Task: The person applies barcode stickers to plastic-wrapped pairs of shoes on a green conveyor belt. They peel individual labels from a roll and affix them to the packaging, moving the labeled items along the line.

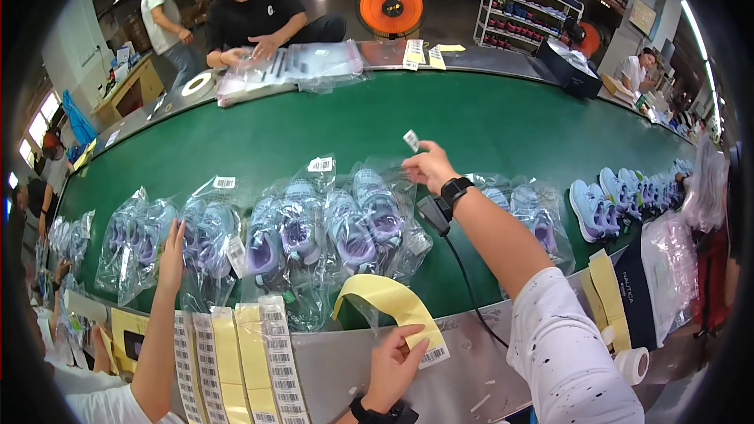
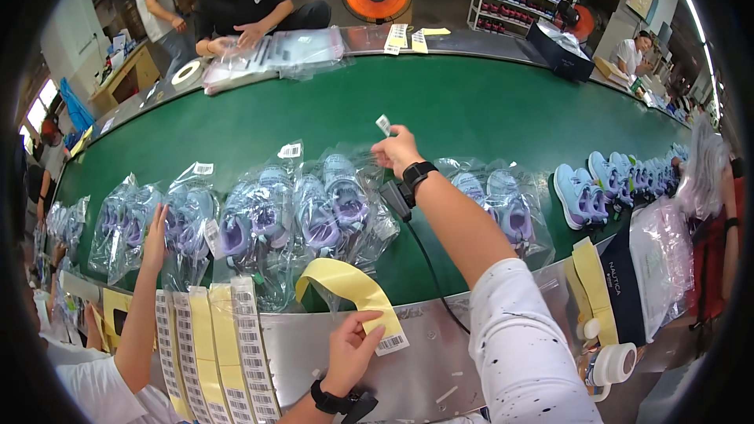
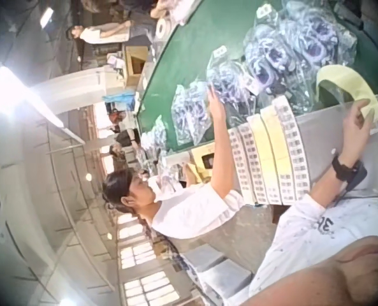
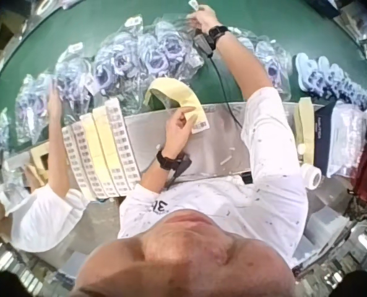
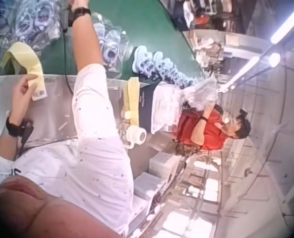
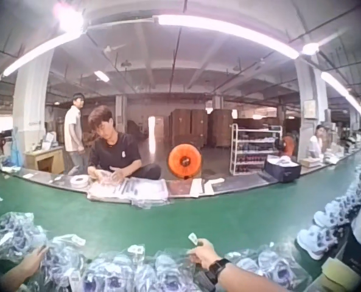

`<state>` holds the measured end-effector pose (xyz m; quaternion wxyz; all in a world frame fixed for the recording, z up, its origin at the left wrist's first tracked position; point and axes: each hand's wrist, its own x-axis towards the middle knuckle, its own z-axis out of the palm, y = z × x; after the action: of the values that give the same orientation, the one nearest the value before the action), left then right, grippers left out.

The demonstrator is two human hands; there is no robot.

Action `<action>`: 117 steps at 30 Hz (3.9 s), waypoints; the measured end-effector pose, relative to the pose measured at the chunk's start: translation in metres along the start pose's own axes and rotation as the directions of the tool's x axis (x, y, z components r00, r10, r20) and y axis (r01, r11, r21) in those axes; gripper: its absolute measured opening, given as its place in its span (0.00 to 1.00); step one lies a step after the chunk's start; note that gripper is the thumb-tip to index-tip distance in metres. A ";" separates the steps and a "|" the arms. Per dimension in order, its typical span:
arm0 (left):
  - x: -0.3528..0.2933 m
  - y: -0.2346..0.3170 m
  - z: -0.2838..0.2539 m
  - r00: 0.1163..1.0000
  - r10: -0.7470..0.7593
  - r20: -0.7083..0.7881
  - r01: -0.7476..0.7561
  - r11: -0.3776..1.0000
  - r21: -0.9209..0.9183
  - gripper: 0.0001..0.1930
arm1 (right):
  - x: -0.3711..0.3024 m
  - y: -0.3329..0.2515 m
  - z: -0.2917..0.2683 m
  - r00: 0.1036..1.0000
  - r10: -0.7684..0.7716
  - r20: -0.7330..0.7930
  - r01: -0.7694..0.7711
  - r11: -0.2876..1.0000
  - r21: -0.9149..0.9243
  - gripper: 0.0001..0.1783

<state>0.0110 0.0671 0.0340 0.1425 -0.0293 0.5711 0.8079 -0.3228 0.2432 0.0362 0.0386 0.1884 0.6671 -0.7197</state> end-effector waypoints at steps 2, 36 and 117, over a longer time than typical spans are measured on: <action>0.000 -0.002 0.000 1.000 -0.006 0.009 0.006 1.000 -0.013 0.14 | 0.001 0.003 -0.007 0.978 -0.196 -0.076 0.193 0.980 -0.045 0.40; 0.005 -0.004 0.015 1.000 0.008 0.006 -0.008 1.000 -0.007 0.21 | -0.046 -0.032 -0.147 0.814 -0.537 0.220 0.570 0.668 -0.478 0.19; 0.027 -0.025 0.062 0.986 0.159 -0.039 -0.141 0.946 0.291 0.10 | -0.279 0.072 -0.137 0.418 -0.732 0.538 0.890 0.209 -0.406 0.04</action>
<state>-0.0008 0.1377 0.0271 0.0653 0.0102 0.6872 0.7235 -0.0124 0.3146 0.0525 -0.2087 -0.3027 0.8546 -0.3667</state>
